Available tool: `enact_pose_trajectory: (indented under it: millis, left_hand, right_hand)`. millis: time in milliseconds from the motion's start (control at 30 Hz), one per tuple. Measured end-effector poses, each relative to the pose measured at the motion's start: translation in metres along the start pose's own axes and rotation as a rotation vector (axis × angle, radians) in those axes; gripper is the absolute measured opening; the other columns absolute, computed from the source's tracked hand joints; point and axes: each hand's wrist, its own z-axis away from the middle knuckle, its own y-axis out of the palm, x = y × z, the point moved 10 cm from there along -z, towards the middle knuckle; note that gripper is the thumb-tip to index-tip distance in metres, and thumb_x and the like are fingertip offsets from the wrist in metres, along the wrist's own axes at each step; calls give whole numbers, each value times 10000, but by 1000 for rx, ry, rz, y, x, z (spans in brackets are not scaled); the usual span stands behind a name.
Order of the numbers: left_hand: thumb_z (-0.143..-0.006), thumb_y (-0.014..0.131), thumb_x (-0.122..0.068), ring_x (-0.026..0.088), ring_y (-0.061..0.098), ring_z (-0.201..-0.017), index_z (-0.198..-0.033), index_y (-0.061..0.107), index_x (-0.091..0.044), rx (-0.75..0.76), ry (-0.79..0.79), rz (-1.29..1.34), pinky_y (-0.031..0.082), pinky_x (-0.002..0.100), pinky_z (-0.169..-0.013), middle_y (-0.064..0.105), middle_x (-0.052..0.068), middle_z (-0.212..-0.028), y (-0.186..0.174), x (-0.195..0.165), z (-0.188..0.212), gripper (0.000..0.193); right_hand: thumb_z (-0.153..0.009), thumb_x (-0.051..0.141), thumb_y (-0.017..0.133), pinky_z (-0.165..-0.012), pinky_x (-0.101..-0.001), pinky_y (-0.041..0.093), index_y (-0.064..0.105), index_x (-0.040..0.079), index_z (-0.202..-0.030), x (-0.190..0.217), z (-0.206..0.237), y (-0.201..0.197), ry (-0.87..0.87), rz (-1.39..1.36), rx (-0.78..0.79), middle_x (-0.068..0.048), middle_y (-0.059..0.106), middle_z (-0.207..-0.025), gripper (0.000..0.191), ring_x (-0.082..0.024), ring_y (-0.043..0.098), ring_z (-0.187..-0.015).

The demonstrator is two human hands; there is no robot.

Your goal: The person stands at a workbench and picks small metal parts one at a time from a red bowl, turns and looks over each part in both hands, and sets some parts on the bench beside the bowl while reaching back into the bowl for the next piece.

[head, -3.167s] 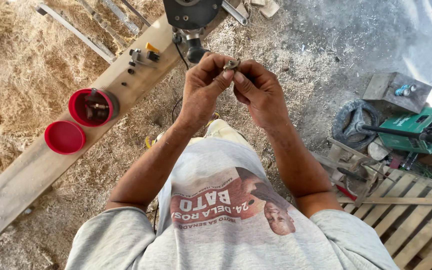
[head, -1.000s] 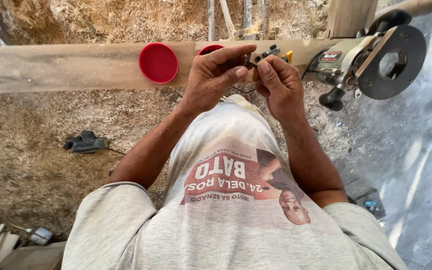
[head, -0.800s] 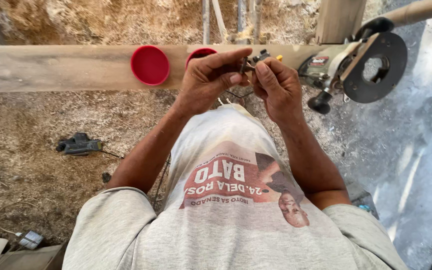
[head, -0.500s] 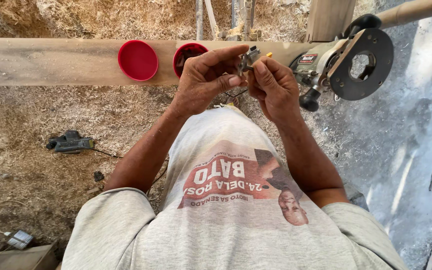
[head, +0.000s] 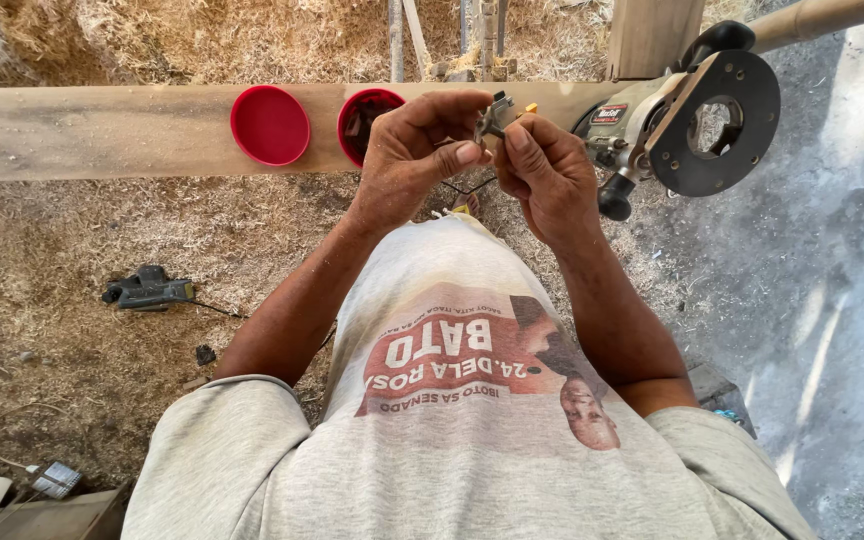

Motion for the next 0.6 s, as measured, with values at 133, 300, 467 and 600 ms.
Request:
enact_pose_trajectory:
  millis: [133,300,467,600]
  left_hand:
    - [-1018,779,-32,118,668,-1138,-1452,570,-18,75,33,-61,614,289,-1045,645,56,-1250,0,-9,0,483]
    - [-1000,762,-34,143,695,-1161,-1383,609,17,56,-31,-100,624,296,-1040,711,106,-1266,-6,1,-4,415]
    - [-1019,744,-56,167,730,-1089,-1364,611,47,-47,7,-46,634,308,-1006,722,130,-1214,-13,1,-5,384]
    - [-1035,739,-98,175,735,-1064,-1351,620,53,-90,23,-22,638,313,-981,721,132,-1191,-15,-1,-5,371]
  right_hand:
    - [-1157,263,584,-553,-218,305,641,58,-985,-3,0,-5,6,35,-21,21,520,-767,274,-56,363,-621]
    - [-1175,323,545,-537,-210,301,673,32,-1008,-1,0,-11,-3,-18,-42,30,506,-717,359,-43,336,-583]
    - [-1160,325,508,-524,-218,294,660,41,-1117,10,-4,-13,-58,50,-119,20,528,-760,325,-41,328,-556]
    - [-1165,211,559,-524,-211,279,655,38,-1183,18,-2,-11,-53,173,-170,49,501,-731,199,-30,347,-562]
